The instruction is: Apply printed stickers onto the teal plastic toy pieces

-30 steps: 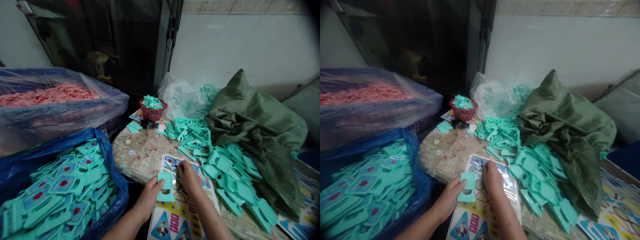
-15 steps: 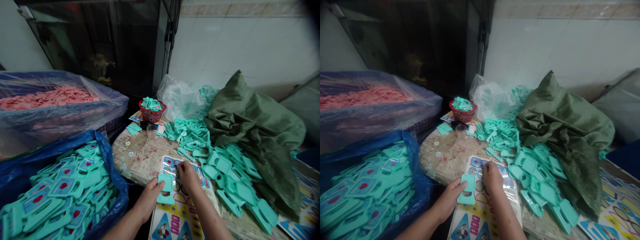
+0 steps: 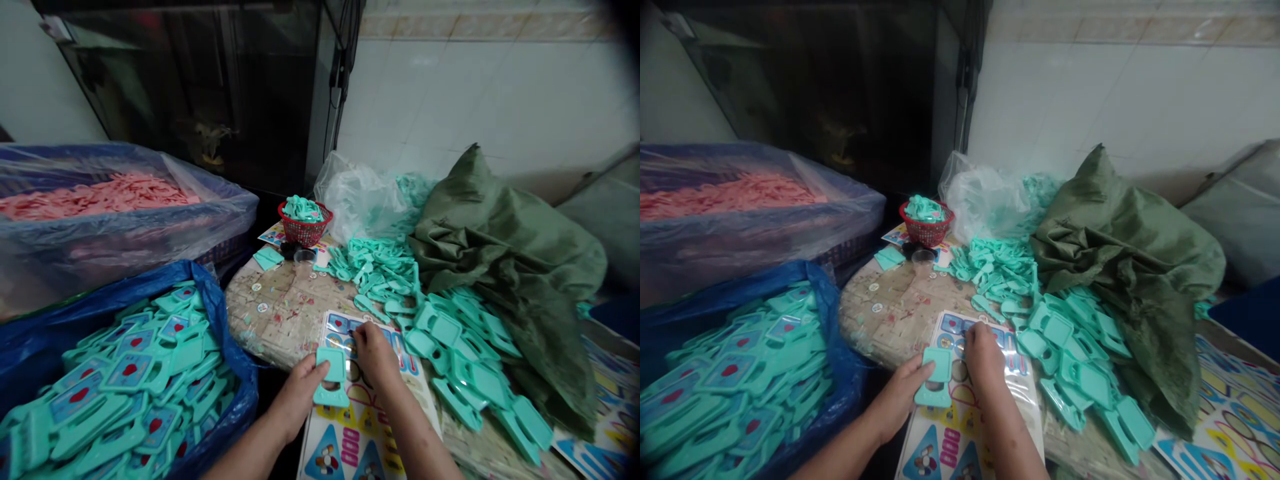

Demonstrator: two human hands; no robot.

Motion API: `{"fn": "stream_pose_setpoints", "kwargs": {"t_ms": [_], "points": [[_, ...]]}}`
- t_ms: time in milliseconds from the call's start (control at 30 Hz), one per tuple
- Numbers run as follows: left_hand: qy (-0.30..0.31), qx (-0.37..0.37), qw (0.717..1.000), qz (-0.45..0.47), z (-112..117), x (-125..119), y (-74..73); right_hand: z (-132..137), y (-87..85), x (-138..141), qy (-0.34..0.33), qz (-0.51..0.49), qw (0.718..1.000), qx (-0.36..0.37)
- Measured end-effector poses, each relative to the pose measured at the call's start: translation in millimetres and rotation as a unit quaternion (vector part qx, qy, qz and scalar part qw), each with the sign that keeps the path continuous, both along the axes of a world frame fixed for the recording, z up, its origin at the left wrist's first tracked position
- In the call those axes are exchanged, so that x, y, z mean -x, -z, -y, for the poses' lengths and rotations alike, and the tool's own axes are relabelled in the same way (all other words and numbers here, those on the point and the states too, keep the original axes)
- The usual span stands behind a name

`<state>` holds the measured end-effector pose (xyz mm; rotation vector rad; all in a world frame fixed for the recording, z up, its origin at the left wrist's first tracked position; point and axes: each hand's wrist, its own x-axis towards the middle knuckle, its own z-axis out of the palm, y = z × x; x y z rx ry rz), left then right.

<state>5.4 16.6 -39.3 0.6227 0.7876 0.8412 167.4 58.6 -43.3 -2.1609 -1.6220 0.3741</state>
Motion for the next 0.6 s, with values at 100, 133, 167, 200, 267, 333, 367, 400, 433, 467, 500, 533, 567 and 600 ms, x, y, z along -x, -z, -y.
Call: {"fn": "stream_pose_setpoints", "kwargs": {"t_ms": [100,133,167,200,267,333,367,400,433,467,500,533,567,600], "points": [[0.002,0.001,1.0,0.003,0,0,-1.3,0,-0.7,1,-0.011,0.003,1.0,0.005],[0.001,0.0,1.0,0.003,0,0,-1.2,0,-0.6,0,-0.018,0.0,1.0,0.006],[0.0,0.0,1.0,0.003,0,0,-0.8,0,-0.2,-1,-0.027,-0.004,1.0,0.008],[0.0,0.0,1.0,0.003,-1,0,0.0,0,0.5,-2,-0.034,-0.01,0.999,0.008],[-0.001,0.002,1.0,0.002,-1,1,2.2,0,2.3,-4,-0.04,-0.023,0.999,0.008],[0.0,0.005,1.0,0.002,-2,1,4.7,-1,4.2,-5,-0.032,-0.035,0.999,0.005],[0.0,0.005,1.0,0.002,-2,1,5.7,-2,4.8,-5,-0.026,-0.041,0.999,0.004],[0.001,0.004,1.0,0.001,-2,1,6.5,-2,5.3,-4,-0.018,-0.048,0.999,0.002],[0.001,0.003,1.0,0.001,-2,0,7.1,-3,5.4,-4,-0.011,-0.055,0.998,0.001],[0.001,0.001,1.0,0.001,-2,0,7.4,-4,5.4,-3,-0.003,-0.063,0.998,0.0],[0.001,-0.002,1.0,0.001,-2,0,7.4,-5,5.1,-3,0.006,-0.071,0.997,0.0],[-0.001,-0.004,1.0,0.001,-2,0,7.2,-6,4.9,-2,0.014,-0.081,0.997,-0.001],[-0.002,-0.006,1.0,0.0,-1,0,7.0,-8,4.7,-2,0.021,-0.092,0.996,-0.001],[-0.005,-0.009,1.0,-0.001,-1,0,6.6,-10,4.4,-2,0.027,-0.106,0.994,-0.002]]}}
